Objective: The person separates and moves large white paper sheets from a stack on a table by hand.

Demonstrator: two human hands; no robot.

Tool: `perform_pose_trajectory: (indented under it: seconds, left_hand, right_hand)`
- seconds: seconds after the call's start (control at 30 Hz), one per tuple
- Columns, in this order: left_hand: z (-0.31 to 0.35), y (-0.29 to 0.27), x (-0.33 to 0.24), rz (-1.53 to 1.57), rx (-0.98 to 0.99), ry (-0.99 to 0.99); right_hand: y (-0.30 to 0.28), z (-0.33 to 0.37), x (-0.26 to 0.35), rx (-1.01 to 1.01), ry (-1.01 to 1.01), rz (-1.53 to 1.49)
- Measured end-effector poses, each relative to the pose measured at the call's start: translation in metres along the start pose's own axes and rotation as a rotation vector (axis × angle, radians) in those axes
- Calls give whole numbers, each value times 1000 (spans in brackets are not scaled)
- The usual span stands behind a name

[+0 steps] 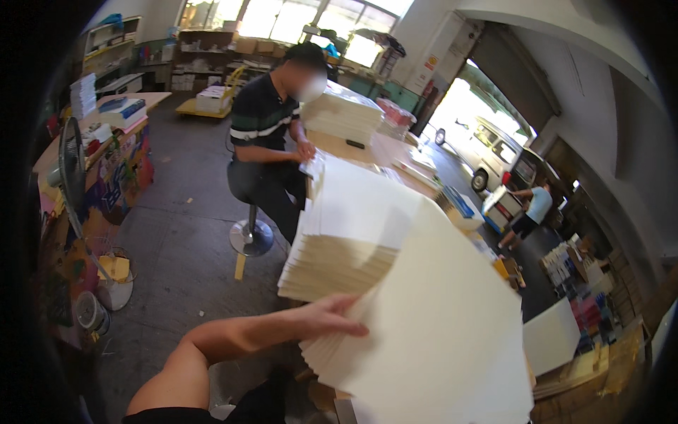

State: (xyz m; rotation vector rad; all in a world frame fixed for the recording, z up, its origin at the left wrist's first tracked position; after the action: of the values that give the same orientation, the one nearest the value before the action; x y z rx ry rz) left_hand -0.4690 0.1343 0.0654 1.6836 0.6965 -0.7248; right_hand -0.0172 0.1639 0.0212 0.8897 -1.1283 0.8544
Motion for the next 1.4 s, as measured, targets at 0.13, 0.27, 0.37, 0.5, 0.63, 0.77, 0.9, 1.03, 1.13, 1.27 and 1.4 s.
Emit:
perform_pose_trajectory:
  seconds: [0.13,0.27,0.37,0.5,0.63,0.77,0.9,1.03,1.13,1.27,1.4]
  left_hand:
    - [-24,-76,-96,55,-168,310]
    - [-67,-142,-168,14,-196,437]
    - [-117,-212,-163,116,-201,320]
    - [-121,-337,-143,228,-423,302]
    - [-188,-304,-98,404,-339,272]
    - [-169,-328,-124,312,-398,510]
    - [-120,-350,-134,171,-543,445]
    - [-131,-314,-122,160,-593,376]
    - [-138,-307,-111,353,-591,350]
    - [-91,-311,-168,531,-231,574]
    - [-59,-263,-55,265,-617,671]
  right_hand:
    - [207,-66,49,643,-114,-253]
    - [364,-187,57,789,-104,-229]
    - [437,-271,30,842,46,-277]
    - [531,-288,-65,984,219,-30]
    - [408,-454,-35,763,-568,450]
    - [462,-413,-71,738,-24,252]
    - [457,-269,-76,937,440,-124]
    - [316,-207,-37,962,348,46]
    - [210,-124,-12,738,194,209]
    - [117,-35,-14,643,80,323]
    - [-46,33,3,282,-13,420]
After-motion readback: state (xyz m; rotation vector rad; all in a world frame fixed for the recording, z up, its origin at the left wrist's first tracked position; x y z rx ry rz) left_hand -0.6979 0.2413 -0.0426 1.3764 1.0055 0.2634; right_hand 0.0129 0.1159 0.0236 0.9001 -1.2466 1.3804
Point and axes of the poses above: each hand's wrist, its own z-axis away from the middle knuckle, its own y-axis out of the palm, x = y × z, the point moved 8 cm from there along -z, towards the middle knuckle, and after that the axes turned 15 degrees about z, right-handed, at the moved point
